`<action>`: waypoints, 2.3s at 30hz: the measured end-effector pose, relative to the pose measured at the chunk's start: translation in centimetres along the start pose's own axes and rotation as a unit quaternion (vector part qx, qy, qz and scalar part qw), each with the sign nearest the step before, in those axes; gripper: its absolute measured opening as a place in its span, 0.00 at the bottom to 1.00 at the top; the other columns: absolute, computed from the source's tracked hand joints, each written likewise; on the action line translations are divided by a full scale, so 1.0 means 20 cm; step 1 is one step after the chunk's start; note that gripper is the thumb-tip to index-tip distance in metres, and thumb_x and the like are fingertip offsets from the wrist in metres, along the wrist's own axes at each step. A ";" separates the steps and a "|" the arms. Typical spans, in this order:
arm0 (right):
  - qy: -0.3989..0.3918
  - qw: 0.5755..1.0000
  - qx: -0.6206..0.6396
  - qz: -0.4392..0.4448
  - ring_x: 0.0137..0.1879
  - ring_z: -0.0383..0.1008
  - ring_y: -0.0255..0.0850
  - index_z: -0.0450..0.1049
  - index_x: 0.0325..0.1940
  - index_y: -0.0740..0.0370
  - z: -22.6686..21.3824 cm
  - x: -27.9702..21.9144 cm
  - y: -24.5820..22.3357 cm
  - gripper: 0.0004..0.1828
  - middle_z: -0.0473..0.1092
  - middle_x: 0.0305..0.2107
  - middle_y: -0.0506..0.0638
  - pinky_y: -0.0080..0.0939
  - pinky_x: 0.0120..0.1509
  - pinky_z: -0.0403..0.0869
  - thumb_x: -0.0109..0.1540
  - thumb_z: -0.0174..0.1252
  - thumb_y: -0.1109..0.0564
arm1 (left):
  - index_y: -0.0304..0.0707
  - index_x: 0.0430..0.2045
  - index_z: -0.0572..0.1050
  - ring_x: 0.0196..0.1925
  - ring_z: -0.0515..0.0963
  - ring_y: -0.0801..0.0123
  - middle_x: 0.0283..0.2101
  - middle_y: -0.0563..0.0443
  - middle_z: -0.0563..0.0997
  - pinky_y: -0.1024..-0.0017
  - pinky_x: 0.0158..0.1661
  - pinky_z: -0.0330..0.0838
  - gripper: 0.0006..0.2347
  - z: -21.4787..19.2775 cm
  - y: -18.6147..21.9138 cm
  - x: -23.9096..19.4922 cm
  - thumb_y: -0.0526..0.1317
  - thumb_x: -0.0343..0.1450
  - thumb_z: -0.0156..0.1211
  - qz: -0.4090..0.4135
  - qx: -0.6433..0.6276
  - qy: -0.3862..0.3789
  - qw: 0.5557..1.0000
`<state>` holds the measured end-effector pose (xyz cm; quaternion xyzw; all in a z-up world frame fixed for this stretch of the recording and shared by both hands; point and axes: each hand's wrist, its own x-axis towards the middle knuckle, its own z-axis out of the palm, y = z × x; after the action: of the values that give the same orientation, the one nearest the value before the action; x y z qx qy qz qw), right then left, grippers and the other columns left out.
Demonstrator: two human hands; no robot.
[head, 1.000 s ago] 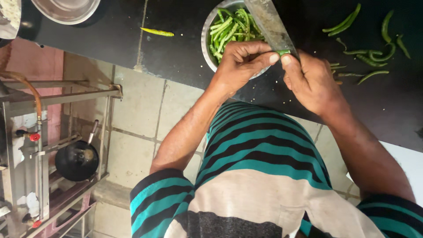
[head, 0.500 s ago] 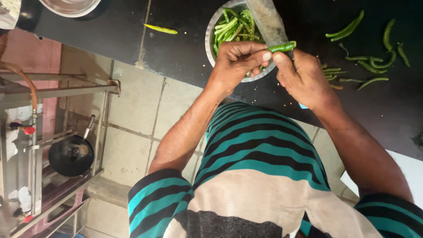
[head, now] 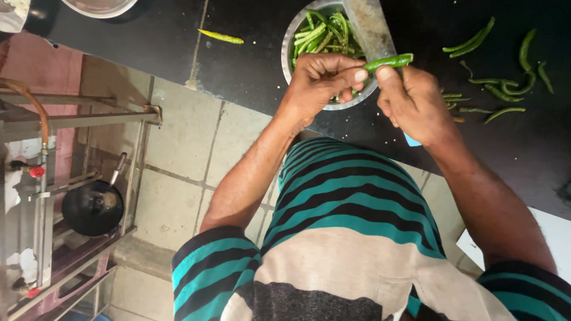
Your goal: The person cuts green chilies with a knife and places them into a metal bowl.
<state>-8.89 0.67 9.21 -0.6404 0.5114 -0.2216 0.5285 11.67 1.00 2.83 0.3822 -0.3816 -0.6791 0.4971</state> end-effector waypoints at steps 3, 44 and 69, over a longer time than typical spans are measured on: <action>0.000 0.999 -0.034 0.013 0.20 0.63 0.32 0.70 0.40 0.66 0.01 0.00 -0.01 0.17 0.65 0.18 0.46 0.36 0.23 0.64 0.73 0.49 0.49 | 0.26 0.39 0.82 0.25 0.78 0.76 0.30 0.48 0.85 0.77 0.27 0.73 0.06 0.02 -0.01 0.00 0.32 0.72 0.67 0.010 -0.023 -0.017 1.000; -0.449 0.508 0.726 0.116 0.15 0.64 0.39 0.66 0.49 0.72 0.10 -0.03 0.01 0.57 0.65 0.18 0.53 0.41 0.19 0.69 0.59 0.34 0.10 | 0.27 0.36 0.82 0.33 0.80 0.77 0.30 0.53 0.83 0.77 0.35 0.74 0.04 -0.09 0.16 0.04 0.33 0.74 0.67 0.077 0.083 -0.226 0.967; 0.008 0.987 0.153 0.046 0.15 0.62 0.35 0.64 0.45 0.64 -0.01 -0.03 -0.01 0.25 0.64 0.17 0.48 0.38 0.18 0.65 0.73 0.45 0.38 | 0.29 0.46 0.81 0.36 0.84 0.78 0.37 0.51 0.86 0.78 0.38 0.81 0.10 -0.17 0.06 0.04 0.33 0.72 0.68 0.096 0.094 -0.045 0.990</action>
<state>-9.32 1.13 9.57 -0.5263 0.5046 -0.2778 0.6255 14.96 -0.42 2.40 0.3573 -0.5010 -0.6058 0.5044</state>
